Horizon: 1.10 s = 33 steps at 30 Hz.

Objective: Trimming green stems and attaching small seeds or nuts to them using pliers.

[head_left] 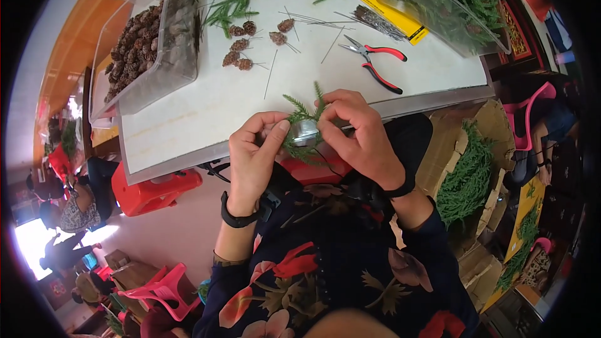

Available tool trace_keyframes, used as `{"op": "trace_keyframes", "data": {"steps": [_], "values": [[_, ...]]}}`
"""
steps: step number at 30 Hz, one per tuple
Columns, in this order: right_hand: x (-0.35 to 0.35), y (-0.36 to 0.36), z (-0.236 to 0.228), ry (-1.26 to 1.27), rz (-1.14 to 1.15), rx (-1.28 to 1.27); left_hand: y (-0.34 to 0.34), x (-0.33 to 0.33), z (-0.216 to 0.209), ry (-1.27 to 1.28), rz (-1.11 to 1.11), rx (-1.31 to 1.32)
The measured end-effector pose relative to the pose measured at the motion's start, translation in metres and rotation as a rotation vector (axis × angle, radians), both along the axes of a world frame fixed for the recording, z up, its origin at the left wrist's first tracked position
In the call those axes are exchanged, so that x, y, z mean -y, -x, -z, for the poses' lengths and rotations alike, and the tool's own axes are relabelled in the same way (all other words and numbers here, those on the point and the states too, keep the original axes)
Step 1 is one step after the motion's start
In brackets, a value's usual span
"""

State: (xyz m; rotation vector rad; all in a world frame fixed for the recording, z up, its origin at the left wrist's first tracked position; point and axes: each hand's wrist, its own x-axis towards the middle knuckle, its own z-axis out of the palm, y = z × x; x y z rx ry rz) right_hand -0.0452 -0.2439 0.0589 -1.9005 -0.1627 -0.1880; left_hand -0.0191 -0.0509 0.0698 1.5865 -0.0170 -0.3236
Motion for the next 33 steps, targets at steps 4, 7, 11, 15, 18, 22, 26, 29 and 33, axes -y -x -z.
{"op": "trace_keyframes", "data": {"steps": [4,7,11,15,18,22,26,29,33], "values": [[-0.008,0.002,0.0,0.098,0.069,0.141,0.006,0.002,0.004,0.015,-0.017,0.018],[-0.012,0.0,0.002,0.219,0.119,0.192,0.009,0.005,0.003,0.008,-0.048,0.033],[-0.016,0.0,0.0,0.195,0.108,0.21,0.01,0.004,0.003,0.002,-0.066,0.054],[-0.016,0.0,0.003,0.149,0.11,0.167,0.012,0.006,0.003,-0.001,-0.081,0.067],[-0.016,0.0,0.003,0.149,0.107,0.136,0.014,0.006,0.005,-0.002,-0.088,0.07],[-0.015,0.0,0.005,0.066,0.086,0.071,0.014,0.005,0.007,0.001,-0.088,0.066],[-0.014,-0.001,0.004,0.024,0.054,0.006,0.014,0.004,0.008,0.007,-0.09,0.057],[-0.015,-0.001,0.004,0.026,0.048,-0.013,0.014,0.004,0.009,0.023,-0.092,0.058],[-0.015,-0.003,0.004,0.032,0.053,-0.017,0.014,0.004,0.008,0.028,-0.099,0.059]]}}
